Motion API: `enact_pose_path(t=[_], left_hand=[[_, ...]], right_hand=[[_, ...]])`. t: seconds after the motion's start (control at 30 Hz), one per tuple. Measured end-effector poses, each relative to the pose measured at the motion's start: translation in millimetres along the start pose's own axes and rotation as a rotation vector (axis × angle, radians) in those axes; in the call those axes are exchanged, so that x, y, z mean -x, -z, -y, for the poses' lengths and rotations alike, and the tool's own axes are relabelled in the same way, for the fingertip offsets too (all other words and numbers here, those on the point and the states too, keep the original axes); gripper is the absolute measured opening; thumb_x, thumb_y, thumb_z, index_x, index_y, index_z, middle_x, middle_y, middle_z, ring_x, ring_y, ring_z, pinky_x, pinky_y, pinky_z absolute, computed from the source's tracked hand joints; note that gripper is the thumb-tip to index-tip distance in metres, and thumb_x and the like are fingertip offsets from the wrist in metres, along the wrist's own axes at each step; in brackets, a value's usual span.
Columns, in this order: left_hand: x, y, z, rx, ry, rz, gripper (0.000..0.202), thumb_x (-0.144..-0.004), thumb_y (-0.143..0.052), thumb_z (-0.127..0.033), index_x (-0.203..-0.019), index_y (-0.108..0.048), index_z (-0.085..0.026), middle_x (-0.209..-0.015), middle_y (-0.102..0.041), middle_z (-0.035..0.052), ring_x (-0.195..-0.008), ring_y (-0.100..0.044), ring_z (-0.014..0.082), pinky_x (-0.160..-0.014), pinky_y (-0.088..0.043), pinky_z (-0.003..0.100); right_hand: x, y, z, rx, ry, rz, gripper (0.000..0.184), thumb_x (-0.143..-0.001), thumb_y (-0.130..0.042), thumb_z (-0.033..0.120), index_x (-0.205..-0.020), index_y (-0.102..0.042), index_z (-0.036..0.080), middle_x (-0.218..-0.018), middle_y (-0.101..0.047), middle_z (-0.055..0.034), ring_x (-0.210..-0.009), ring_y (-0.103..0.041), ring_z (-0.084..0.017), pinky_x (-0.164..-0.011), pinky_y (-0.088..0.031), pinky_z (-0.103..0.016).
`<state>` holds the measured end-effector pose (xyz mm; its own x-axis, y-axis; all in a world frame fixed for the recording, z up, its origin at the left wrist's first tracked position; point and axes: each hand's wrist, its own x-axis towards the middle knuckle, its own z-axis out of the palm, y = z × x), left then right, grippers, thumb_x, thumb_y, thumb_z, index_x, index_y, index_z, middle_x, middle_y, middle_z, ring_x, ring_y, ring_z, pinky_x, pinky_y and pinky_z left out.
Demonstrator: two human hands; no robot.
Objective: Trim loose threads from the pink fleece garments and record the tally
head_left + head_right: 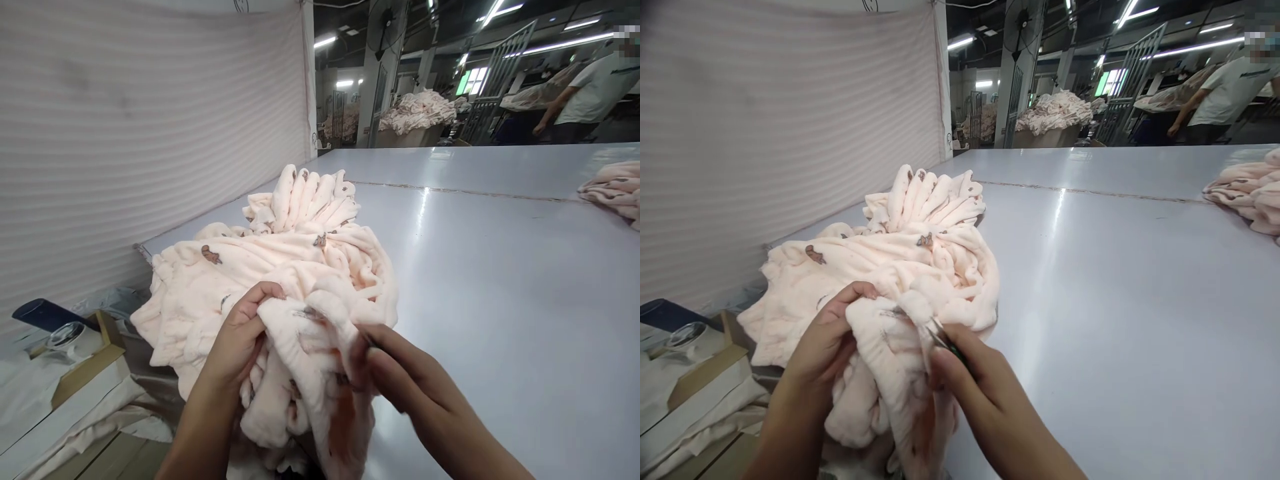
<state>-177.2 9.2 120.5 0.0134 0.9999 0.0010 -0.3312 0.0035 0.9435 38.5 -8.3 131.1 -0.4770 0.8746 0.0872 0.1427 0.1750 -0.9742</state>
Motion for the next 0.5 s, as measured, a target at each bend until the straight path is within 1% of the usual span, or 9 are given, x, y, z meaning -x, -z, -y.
enact_pose_path(t=[0.07,0.13,0.17,0.2,0.23,0.33,0.37,0.43,0.5], left_hand=[[14,-0.8,-8,-0.094,-0.016,-0.022,0.018,-0.076,-0.060,-0.017,-0.094,-0.056,-0.020,-0.085,-0.061,0.0017,-0.072,-0.057,0.0135,-0.065,-0.044,0.021],[35,-5.9,-13,-0.207,-0.185,-0.166,0.022,-0.074,-0.062,-0.017,-0.095,-0.059,-0.022,-0.097,-0.061,0.0026,-0.082,-0.058,0.0156,-0.072,-0.045,0.022],[46,-9.6,-12,-0.268,-0.262,-0.217,0.018,-0.075,-0.062,-0.018,-0.092,-0.061,-0.023,-0.097,-0.062,0.0025,-0.082,-0.058,0.0159,-0.072,-0.045,0.022],[57,-14.0,-9,-0.342,-0.293,-0.215,0.011,-0.076,-0.062,-0.022,-0.087,-0.063,-0.023,-0.093,-0.064,0.0025,-0.077,-0.059,0.0158,-0.069,-0.045,0.022],[65,-18.7,-2,-0.440,-0.260,-0.152,0.007,-0.077,-0.061,-0.026,-0.082,-0.064,-0.022,-0.085,-0.065,0.0026,-0.070,-0.058,0.0156,-0.064,-0.044,0.022],[72,-32.0,33,-0.875,0.068,0.185,0.022,-0.074,-0.063,-0.040,-0.078,-0.065,-0.019,-0.065,-0.064,0.0037,-0.054,-0.053,0.0165,-0.052,-0.034,0.025],[68,-35.0,47,-1.011,0.119,0.212,0.026,-0.073,-0.063,-0.043,-0.079,-0.065,-0.018,-0.064,-0.063,0.0042,-0.054,-0.052,0.0171,-0.051,-0.030,0.026],[58,-37.8,72,-1.161,0.137,0.140,0.030,-0.076,-0.058,-0.046,-0.070,-0.063,-0.017,-0.059,-0.059,0.0036,-0.053,-0.048,0.0165,-0.052,-0.023,0.026],[48,-37.0,86,-1.039,0.155,0.067,0.037,-0.080,-0.052,-0.045,-0.058,-0.057,-0.016,-0.053,-0.051,0.0009,-0.049,-0.041,0.0135,-0.051,-0.019,0.026]], right_hand=[[-28,-4,-2,-0.039,0.033,0.080,0.031,-0.093,-0.039,0.039,-0.070,-0.048,0.021,-0.069,-0.049,0.0046,-0.065,-0.045,-0.009,-0.059,-0.036,-0.021],[-55,-10,-8,-0.069,0.032,0.111,0.034,-0.093,-0.041,0.041,-0.068,-0.051,0.019,-0.066,-0.050,0.0051,-0.059,-0.045,-0.008,-0.057,-0.037,-0.022],[-66,-13,-11,-0.088,0.025,0.131,0.036,-0.093,-0.042,0.043,-0.069,-0.052,0.018,-0.066,-0.052,0.0050,-0.055,-0.045,-0.007,-0.054,-0.038,-0.022],[-76,-17,-14,-0.107,0.014,0.146,0.038,-0.092,-0.042,0.045,-0.070,-0.054,0.017,-0.065,-0.053,0.0049,-0.051,-0.045,-0.007,-0.051,-0.039,-0.022],[-83,-20,-17,-0.124,0.001,0.158,0.039,-0.092,-0.042,0.046,-0.073,-0.055,0.016,-0.064,-0.054,0.0048,-0.048,-0.046,-0.006,-0.049,-0.039,-0.022],[-93,-26,-23,-0.156,-0.035,0.156,0.036,-0.091,-0.043,0.047,-0.082,-0.058,0.015,-0.067,-0.057,0.0041,-0.048,-0.050,-0.006,-0.048,-0.042,-0.022],[-93,-28,-25,-0.162,-0.045,0.151,0.035,-0.091,-0.044,0.046,-0.084,-0.058,0.015,-0.068,-0.057,0.0039,-0.049,-0.051,-0.006,-0.048,-0.043,-0.022],[-92,-30,-28,-0.172,-0.053,0.139,0.034,-0.091,-0.044,0.046,-0.086,-0.058,0.015,-0.068,-0.058,0.0037,-0.049,-0.051,-0.007,-0.049,-0.044,-0.022],[-89,-29,-31,-0.185,-0.053,0.125,0.035,-0.091,-0.044,0.047,-0.085,-0.058,0.015,-0.068,-0.057,0.0039,-0.049,-0.050,-0.006,-0.047,-0.043,-0.022]])
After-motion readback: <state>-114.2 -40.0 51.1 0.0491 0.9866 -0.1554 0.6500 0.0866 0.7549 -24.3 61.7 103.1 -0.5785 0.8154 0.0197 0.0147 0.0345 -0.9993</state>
